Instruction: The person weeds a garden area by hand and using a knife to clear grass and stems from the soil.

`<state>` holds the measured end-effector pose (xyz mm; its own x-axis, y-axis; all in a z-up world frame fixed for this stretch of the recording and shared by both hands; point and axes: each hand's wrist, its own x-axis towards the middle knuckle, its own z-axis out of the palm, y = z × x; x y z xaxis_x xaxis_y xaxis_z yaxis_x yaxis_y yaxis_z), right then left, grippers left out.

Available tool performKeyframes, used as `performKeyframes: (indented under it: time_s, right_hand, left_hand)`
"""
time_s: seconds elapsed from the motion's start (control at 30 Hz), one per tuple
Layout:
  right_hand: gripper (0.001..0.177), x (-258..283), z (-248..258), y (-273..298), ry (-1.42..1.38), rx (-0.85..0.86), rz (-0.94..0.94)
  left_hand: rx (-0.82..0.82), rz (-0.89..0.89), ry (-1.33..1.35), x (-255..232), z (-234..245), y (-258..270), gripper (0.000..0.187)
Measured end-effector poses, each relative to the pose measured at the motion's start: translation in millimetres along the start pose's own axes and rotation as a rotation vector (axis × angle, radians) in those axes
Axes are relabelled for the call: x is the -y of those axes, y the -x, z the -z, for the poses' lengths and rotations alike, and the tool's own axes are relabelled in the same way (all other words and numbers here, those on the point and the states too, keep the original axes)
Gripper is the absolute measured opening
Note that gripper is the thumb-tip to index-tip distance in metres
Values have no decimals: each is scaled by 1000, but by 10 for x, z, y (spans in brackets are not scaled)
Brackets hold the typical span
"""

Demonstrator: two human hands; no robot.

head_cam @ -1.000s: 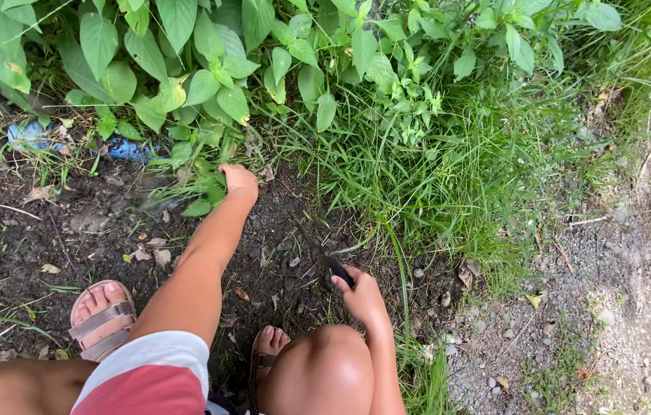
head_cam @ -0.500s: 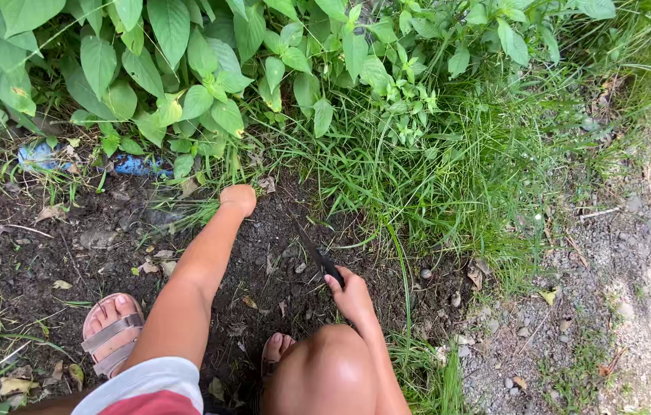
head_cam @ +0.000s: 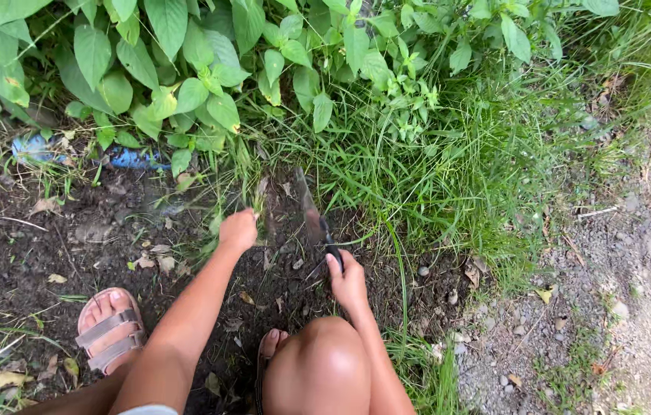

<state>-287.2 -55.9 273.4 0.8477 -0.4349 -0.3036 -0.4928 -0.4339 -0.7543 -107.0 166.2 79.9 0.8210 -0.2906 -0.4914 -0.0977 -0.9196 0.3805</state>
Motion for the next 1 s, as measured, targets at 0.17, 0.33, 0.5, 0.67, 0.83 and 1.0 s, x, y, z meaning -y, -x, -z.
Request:
performKeyframes:
  time_s: [0.17,0.33,0.5,0.67,0.83,1.0]
  right_hand:
    - [33,264,106,-134,-64,-89,208]
    - [27,13,-330,-268,-154,-175,442]
    - [29,-889,-1181,27,-186,60,213]
    - [22,-1178,-1373,99,128,212,257]
    - [27,-835,-1276,237,-88,173,238]
    - [29,-933,-1647,179,234,418,197]
  left_hand:
    - [-68,68,25,471,-354,458,28]
    - [-39,93,28,655,-441,511,29]
    - [-30,73,222,711,-406,253,29]
    - [17,146,92,821,-303,120,31]
    - [19,226,135,1020,-252,270,31]
    - [9,233,84,1117,-283,349,31]
